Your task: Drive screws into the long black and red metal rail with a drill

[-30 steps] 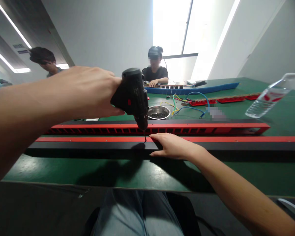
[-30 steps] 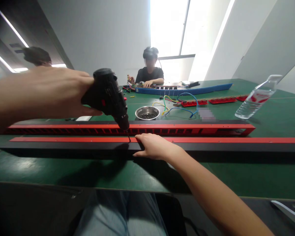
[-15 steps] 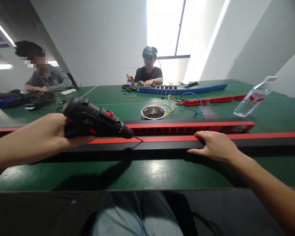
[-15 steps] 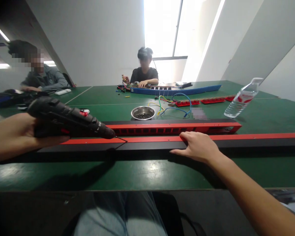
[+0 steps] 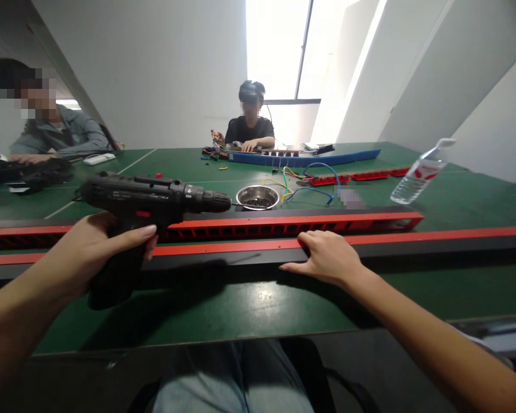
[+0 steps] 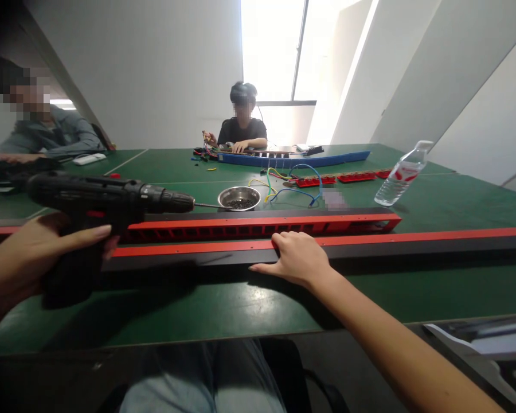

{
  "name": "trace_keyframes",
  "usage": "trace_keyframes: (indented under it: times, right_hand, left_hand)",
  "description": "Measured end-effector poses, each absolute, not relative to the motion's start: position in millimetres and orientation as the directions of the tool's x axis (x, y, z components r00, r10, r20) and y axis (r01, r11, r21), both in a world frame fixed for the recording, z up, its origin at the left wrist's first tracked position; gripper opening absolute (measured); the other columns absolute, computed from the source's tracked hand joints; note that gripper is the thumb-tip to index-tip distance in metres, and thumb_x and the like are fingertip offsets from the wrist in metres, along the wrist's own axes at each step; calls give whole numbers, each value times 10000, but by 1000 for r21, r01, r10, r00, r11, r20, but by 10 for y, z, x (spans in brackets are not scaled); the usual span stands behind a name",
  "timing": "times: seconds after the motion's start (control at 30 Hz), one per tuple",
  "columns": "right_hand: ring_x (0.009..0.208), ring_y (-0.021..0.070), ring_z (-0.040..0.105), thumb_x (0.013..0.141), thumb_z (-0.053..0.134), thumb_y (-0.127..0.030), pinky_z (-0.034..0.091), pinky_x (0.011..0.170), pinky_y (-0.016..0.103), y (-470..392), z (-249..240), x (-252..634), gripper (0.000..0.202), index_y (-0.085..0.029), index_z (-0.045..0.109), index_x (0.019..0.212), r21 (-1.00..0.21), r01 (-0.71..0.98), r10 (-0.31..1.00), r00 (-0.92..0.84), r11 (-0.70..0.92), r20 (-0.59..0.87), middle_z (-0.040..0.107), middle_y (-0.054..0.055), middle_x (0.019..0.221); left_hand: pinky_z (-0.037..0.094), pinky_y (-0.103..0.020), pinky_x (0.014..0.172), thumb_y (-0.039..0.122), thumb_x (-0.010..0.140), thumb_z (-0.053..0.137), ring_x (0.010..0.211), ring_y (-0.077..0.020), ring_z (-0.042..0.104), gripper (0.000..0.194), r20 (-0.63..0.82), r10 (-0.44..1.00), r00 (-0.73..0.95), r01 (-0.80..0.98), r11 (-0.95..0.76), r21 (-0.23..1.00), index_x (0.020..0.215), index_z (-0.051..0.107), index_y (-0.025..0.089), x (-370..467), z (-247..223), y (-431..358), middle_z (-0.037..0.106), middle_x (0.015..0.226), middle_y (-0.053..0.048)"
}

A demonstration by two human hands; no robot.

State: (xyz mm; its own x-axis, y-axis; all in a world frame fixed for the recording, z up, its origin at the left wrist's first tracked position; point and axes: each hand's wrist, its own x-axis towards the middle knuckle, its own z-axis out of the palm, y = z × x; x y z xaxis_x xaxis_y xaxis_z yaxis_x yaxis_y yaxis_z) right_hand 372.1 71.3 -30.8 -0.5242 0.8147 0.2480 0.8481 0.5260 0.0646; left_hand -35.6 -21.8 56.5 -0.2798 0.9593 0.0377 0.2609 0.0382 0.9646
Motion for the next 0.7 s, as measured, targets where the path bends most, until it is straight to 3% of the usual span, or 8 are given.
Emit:
trace_keyframes:
  times: [0.13, 0.4, 0.7]
  right_hand:
    - [813, 299, 696, 744, 382, -979, 462, 746, 393, 679, -303, 3451, 833, -196, 643, 860, 39, 836, 806, -538, 547, 248, 724, 115, 878]
    - [852, 309, 705, 744, 351, -984, 476, 812, 413, 626, -286, 3210, 872, -180, 660, 883, -13, 817, 795, -556, 576, 242, 732, 135, 902]
    - [864, 321, 703, 765, 345, -968, 485, 818, 427, 564, -297, 2974, 873, -171, 669, 913, -35, 809, 788, -561, 587, 255, 738, 136, 915]
  left_hand:
    - [518, -215, 496, 347, 739, 843, 589, -168, 643, 283, 110, 985, -133, 210, -80, 974, 867, 738, 118, -106, 444, -5, 712, 690, -69]
    - [554, -245, 625, 367, 844, 756, 682, -160, 625, 305, 2, 998, 71, -163, 9, 987, 980, 681, 104, 221, 278, 249, 653, 757, -58]
    - [506, -235, 587, 353, 875, 714, 689, -157, 600, 253, -54, 990, 132, -180, 78, 981, 877, 656, 107, 292, 137, 377, 624, 772, -59]
